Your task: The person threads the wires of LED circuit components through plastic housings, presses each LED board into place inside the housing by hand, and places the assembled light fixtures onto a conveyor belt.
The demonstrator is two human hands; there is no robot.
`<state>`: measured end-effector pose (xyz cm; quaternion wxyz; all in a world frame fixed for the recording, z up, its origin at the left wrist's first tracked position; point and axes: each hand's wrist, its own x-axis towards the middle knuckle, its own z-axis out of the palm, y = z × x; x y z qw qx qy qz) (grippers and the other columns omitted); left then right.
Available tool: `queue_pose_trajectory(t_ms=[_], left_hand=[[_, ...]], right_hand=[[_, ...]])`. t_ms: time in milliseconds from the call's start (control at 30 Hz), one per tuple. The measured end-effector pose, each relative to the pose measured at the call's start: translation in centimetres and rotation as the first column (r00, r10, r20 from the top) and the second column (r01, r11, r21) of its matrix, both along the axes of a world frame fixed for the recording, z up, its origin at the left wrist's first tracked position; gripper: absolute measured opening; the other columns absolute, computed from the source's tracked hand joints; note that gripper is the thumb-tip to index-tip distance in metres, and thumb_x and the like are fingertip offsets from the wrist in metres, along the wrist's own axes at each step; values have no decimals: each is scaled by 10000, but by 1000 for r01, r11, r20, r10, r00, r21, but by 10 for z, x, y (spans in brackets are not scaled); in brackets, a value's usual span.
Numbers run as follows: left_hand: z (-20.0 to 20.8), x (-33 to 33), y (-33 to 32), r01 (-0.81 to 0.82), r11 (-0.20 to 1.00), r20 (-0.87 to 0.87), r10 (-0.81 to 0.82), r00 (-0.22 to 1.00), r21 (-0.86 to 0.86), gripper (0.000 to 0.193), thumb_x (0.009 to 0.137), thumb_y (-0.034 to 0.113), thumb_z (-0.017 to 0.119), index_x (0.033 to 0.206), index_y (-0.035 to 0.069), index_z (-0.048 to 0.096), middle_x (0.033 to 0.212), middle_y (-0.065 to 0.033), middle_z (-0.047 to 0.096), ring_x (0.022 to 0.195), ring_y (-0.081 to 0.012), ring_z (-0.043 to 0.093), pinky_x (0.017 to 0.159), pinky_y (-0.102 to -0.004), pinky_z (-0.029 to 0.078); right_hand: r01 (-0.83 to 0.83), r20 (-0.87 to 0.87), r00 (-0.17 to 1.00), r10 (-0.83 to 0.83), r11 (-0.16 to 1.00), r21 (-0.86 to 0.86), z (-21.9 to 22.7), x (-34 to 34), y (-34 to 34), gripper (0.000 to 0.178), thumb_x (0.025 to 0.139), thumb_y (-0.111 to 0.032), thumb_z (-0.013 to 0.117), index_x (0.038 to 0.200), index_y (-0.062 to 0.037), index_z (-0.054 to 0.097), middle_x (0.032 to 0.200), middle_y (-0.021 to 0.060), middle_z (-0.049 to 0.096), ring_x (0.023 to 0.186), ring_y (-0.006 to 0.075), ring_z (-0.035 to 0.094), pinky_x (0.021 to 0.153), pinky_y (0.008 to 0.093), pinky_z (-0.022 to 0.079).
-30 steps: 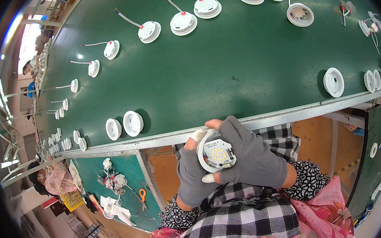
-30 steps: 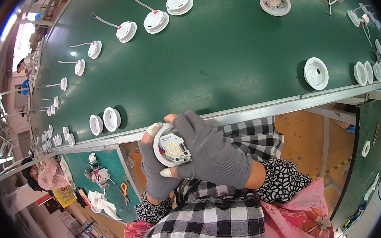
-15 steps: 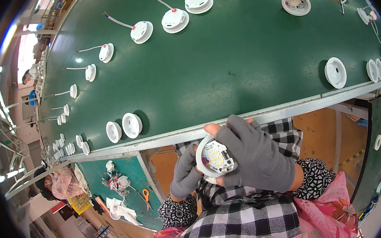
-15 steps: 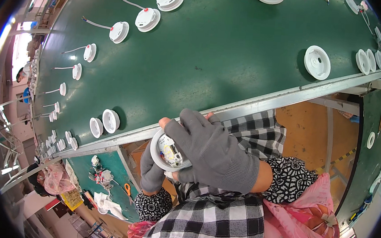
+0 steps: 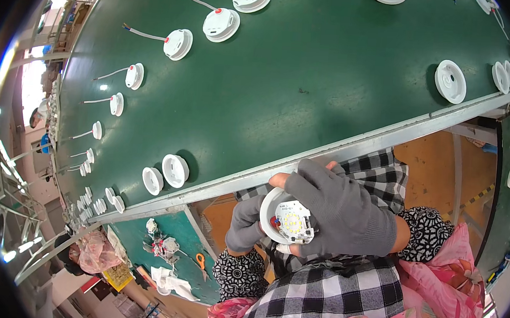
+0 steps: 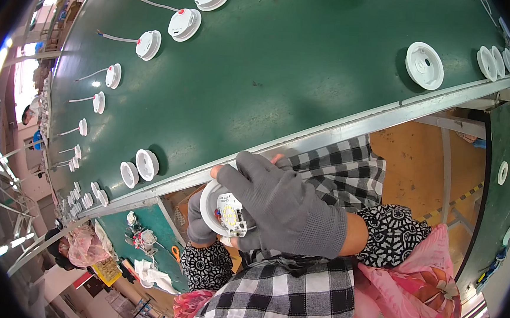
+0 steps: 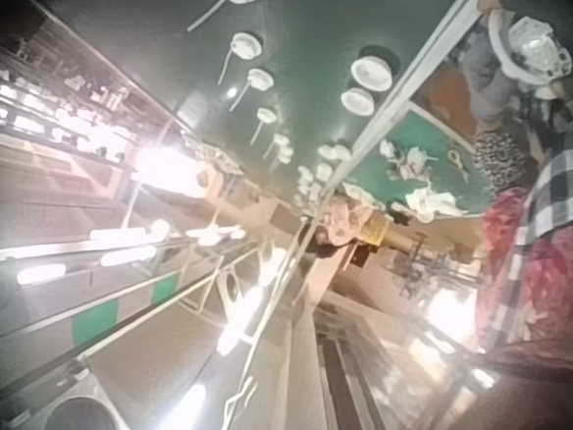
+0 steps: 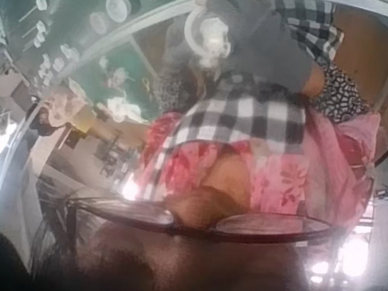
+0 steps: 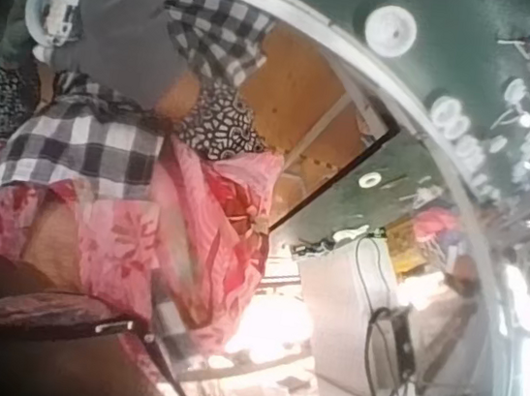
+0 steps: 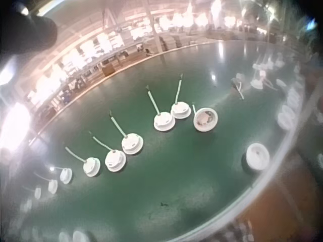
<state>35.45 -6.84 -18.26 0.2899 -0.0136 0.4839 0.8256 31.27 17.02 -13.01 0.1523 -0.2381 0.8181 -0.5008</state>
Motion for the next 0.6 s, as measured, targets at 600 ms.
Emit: queue_pose_trajectory(t_ms=[600], left_hand=[[53, 15, 22, 34, 896, 59, -9, 998, -442, 146, 930, 45, 567, 1064, -10, 579, 965, -10, 626, 807, -44, 565, 727, -224, 469]], right_hand=[[-96, -79, 992, 101, 993, 67, -3, 2, 35, 1134, 601, -657, 807, 1444, -52, 350, 1182, 160, 380, 1085, 300, 450, 936, 391, 474]])
